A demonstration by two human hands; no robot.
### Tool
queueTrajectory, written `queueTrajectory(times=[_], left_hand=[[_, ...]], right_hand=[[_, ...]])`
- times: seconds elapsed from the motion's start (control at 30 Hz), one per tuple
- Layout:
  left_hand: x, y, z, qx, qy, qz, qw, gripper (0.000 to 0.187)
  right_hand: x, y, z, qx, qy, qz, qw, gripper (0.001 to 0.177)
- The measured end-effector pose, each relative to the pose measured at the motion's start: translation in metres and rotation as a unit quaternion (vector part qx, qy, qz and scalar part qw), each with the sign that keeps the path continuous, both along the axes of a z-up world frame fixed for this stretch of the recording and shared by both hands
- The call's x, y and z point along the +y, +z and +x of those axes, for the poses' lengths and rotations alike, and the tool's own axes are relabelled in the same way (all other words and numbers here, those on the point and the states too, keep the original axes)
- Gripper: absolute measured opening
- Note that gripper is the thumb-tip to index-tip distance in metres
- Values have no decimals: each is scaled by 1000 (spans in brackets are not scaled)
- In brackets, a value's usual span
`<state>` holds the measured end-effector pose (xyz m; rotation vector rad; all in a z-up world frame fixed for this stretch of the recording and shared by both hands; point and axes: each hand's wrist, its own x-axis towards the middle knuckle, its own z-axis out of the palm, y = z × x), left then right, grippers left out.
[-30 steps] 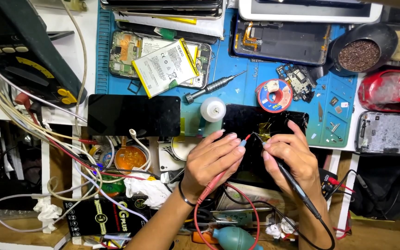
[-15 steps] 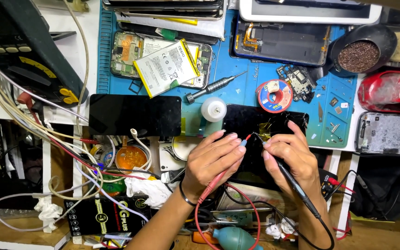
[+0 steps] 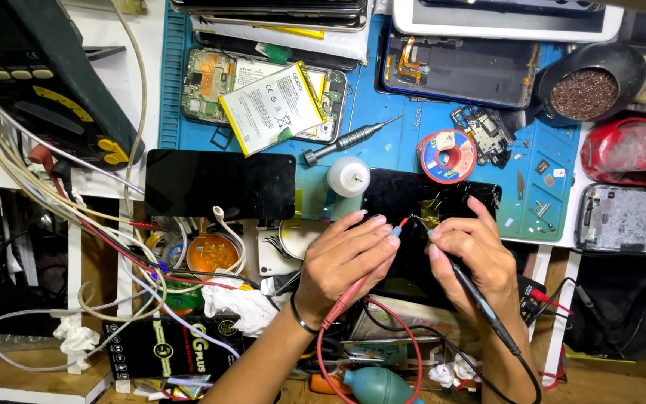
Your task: A person is performing electronic repairs on a mobile phone, using a multimeter to test connections and a soldering iron to attach wires.
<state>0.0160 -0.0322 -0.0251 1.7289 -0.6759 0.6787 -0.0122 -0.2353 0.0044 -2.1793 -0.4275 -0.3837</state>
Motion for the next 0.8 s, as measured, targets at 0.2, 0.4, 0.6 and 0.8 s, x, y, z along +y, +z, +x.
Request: queueTrajectory(times=[0.2,0.4,0.6,0.8], left_hand=[[0,0,0,-2,-1,1,1000,12],[0,0,0,-6,0,0,1000,12],[0,1,0,-1,4,2,1000,11],[8,14,-7,21,-19,70,997,14]], right_hand=[[-1,-1,-1,1,1,-5,1000,5],[1,1,-1,4,-1,-3,1000,5],[3,4,-1,9,-8,0,1000,5],[0,7,-7,30,3,-31,999,4]])
